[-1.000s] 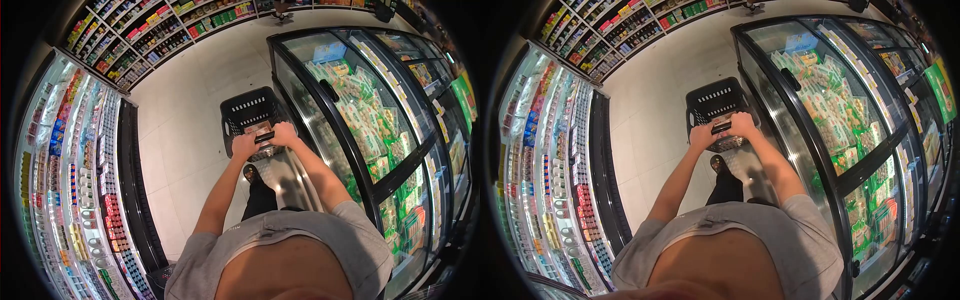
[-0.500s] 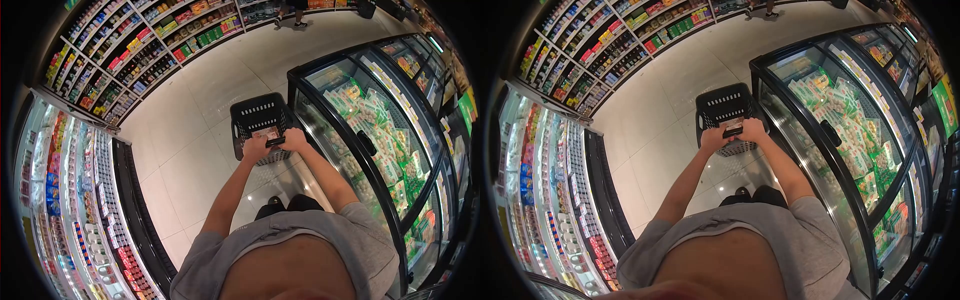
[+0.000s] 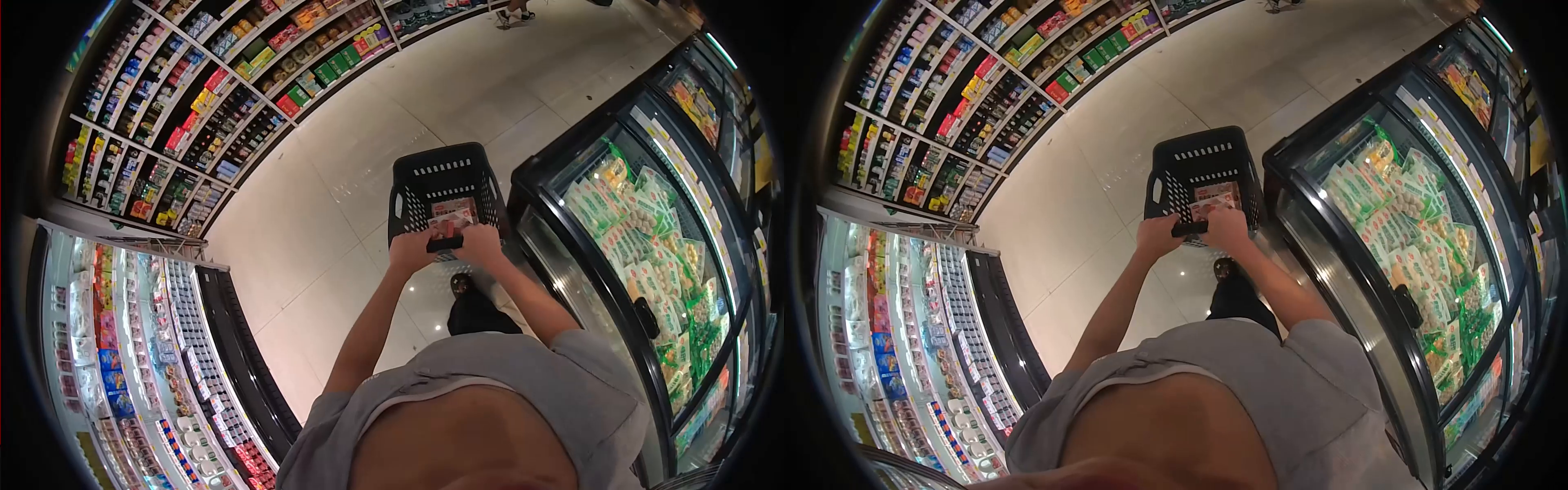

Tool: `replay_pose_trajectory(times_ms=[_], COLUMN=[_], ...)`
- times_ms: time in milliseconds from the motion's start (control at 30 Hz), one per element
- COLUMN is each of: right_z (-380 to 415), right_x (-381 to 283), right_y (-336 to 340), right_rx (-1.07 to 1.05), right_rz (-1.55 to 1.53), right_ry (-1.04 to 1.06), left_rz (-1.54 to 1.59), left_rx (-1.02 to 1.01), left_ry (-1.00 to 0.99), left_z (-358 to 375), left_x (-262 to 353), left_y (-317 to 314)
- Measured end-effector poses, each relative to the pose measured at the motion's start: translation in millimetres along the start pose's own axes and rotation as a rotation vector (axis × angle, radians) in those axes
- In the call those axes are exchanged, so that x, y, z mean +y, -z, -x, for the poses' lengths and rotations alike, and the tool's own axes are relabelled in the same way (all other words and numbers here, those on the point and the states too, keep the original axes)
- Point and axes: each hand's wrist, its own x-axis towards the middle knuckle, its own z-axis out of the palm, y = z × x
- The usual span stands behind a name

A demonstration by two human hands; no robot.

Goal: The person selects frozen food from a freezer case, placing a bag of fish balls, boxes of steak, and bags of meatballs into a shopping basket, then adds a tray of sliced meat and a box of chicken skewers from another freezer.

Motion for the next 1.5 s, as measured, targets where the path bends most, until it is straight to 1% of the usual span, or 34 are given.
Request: replay_pose_trajectory(times_ms=[67, 100, 200, 300, 333, 400, 467, 533, 600, 667, 767, 800, 833, 933, 1067, 1167, 1233, 1267, 1300, 1400, 1467, 1500], right_z=[-26, -40, -74, -111, -124, -145, -172, -196, -222, -242, -275, -288, -295, -315, -340, -356, -366, -375, -376, -388, -400, -418], right_x=[-2, -3, 3, 16, 24, 34, 51, 64, 75, 99, 137, 141, 148, 161, 186, 202, 215, 220, 228, 259, 281, 289], right_y=[-14, -16, -22, -33, -39, -31, -29, -21, -9, -11, -11, -13, -5, 6, 1, 13, 26, 22, 27, 41, 50, 45], right_rx=[0.012, -0.045, -0.065, 0.015, 0.006, 0.011, 0.060, 0.089, 0.104, 0.099, 0.077, 0.050, 0.037, 0.043, 0.063, 0.031, 0.043, 0.050, 0.069, 0.066, 0.094, 0.091], right_rz=[0.007, 0.002, -0.039, -0.002, -0.007, -0.016, 0.046, 0.067, 0.054, 0.105, 0.152, 0.138, 0.126, 0.061, 0.115, 0.086, 0.087, 0.094, 0.100, 0.100, 0.120, 0.129], right_ry=[-0.040, -0.052, -0.132, -0.207, -0.225, -0.279, -0.311, -0.361, -0.417, -0.496, -0.590, -0.621, -0.656, -0.754, -0.807, -0.860, -0.863, -0.854, -0.846, -0.864, -0.835, -0.811], left_rz=[0.004, -0.005, -0.020, -0.008, -0.002, -0.005, -0.013, 0.034, 0.076, 0.100, 0.151, 0.140, 0.126, 0.131, 0.248, 0.387, 0.439, 0.469, 0.443, 0.419, 0.453, 0.474], left_rx=[-0.032, -0.047, -0.084, -0.110, -0.112, -0.108, -0.101, -0.109, -0.107, -0.094, -0.021, -0.049, -0.072, -0.115, -0.134, -0.038, -0.049, -0.061, -0.052, -0.029, -0.056, -0.070], left_ry=[-0.055, -0.084, -0.200, -0.283, -0.305, -0.369, -0.424, -0.469, -0.502, -0.538, -0.639, -0.652, -0.678, -0.785, -0.902, -1.005, -1.018, -1.013, -1.040, -1.010, -1.006, -0.985], left_z=[-29, -43, -95, -150, -167, -202, -240, -279, -314, -349, -401, -414, -428, -469, -512, -542, -557, -568, -577, -604, -632, -650], left_x=[-26, -42, -68, -83, -93, -96, -100, -97, -99, -97, -94, -101, -97, -95, -97, -88, -79, -84, -75, -55, -46, -55], left_y=[6, 2, 8, 11, 5, 6, 6, 13, 2, -5, -17, -27, -30, -32, -35, -31, -25, -27, -29, -32, -43, -49])
